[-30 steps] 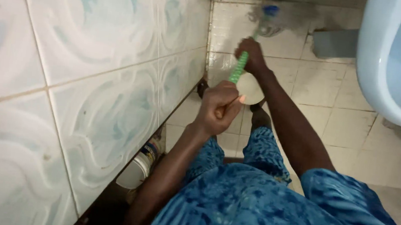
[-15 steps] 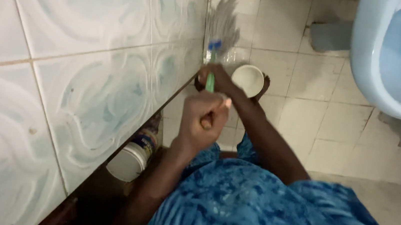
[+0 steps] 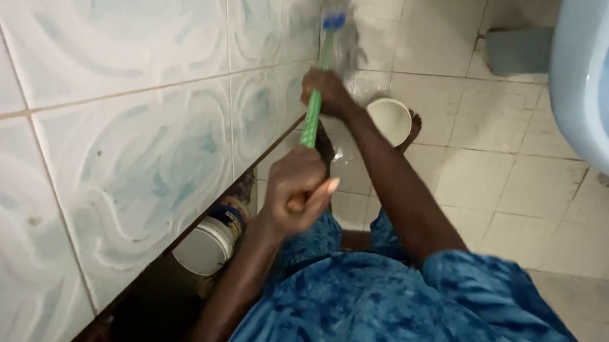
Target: The person mops a tiled floor in a bathroom using a mop and a bucket of water, repeatedly dipping the mop and scrubbing different areas of the tile surface.
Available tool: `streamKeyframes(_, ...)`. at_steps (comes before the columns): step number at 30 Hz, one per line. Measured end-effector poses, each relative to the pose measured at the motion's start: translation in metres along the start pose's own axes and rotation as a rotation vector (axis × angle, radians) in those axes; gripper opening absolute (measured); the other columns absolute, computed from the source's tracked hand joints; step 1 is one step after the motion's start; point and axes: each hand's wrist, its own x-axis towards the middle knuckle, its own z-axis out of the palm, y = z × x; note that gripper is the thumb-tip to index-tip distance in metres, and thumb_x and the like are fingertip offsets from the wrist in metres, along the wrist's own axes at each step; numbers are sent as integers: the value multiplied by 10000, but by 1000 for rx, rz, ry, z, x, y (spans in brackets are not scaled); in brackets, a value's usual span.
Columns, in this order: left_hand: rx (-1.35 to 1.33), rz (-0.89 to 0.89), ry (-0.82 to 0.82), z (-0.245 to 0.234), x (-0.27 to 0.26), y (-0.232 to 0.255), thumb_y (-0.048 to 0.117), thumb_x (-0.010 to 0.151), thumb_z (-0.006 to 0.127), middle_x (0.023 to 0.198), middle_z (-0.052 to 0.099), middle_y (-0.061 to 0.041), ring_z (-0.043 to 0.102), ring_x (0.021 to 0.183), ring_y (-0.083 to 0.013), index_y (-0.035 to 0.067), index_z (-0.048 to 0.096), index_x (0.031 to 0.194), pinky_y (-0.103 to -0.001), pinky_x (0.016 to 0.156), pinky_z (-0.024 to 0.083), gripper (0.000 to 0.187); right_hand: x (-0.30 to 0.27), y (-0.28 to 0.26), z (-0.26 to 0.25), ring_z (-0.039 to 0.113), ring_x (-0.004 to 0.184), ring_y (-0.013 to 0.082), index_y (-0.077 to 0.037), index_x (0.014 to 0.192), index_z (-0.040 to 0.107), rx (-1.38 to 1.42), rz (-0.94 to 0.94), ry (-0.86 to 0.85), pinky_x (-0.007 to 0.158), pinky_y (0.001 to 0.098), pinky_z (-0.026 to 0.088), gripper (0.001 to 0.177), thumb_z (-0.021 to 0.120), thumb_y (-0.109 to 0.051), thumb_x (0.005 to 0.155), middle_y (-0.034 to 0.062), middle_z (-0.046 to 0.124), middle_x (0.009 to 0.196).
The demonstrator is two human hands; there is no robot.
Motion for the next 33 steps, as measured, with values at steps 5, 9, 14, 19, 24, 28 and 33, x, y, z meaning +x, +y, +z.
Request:
streamKeyframes(5,-39,-2,116,-6,10,-64,50,969,608,700,525,-91,494,594,-209,24,534,724,-354,581,395,257,37,42,13,595,850,386,-68,704,577,85,-7,215,746,507,489,199,705,-172,815,143,630,799)
streamKeyframes(9,-133,-61,356,-40,-1,-78,152,1040,596,620,457,-47,366,538,-166,34,461,696,-312,544,297,388,50,26,19,614,880,392,-86,775,655,71,25,159,774,495,500,178,742,-241,789,151,664,855)
streamKeyframes(14,-560,-127,503,-47,-48,-107,222,1052,563,548,387,20,383,484,-97,116,414,608,-354,516,351,479,-10,-6,24,626,974,398,-86,964,755,130,199,44,805,488,515,346,766,-257,664,176,690,1000)
streamKeyframes(19,-684,-333,333,49,-102,-151,132,936,663,873,688,-112,684,816,-243,13,660,803,-380,754,597,178,-160,18,-11,632,977,391,-87,938,746,64,424,88,847,516,505,289,759,-255,703,170,696,990)
streamKeyframes(24,-511,-289,-169,191,-71,-112,107,1017,628,685,491,-18,451,597,-109,-12,603,821,-310,553,353,230,-322,64,-71,625,779,374,-93,715,641,-119,459,90,736,500,499,212,728,-272,789,155,637,763)
streamKeyframes(28,-462,-213,-340,234,-7,-97,133,1032,642,649,370,-55,356,572,-134,-14,449,745,-363,556,284,376,-366,82,-100,610,754,370,-105,640,609,-299,595,104,711,497,488,270,751,-274,797,154,621,726)
streamKeyframes(33,-412,-168,-422,192,45,-32,107,1050,633,640,365,-64,339,583,-149,16,433,717,-378,591,296,399,-319,81,-88,580,722,361,-74,648,582,74,514,570,698,478,475,221,751,-145,773,149,594,717)
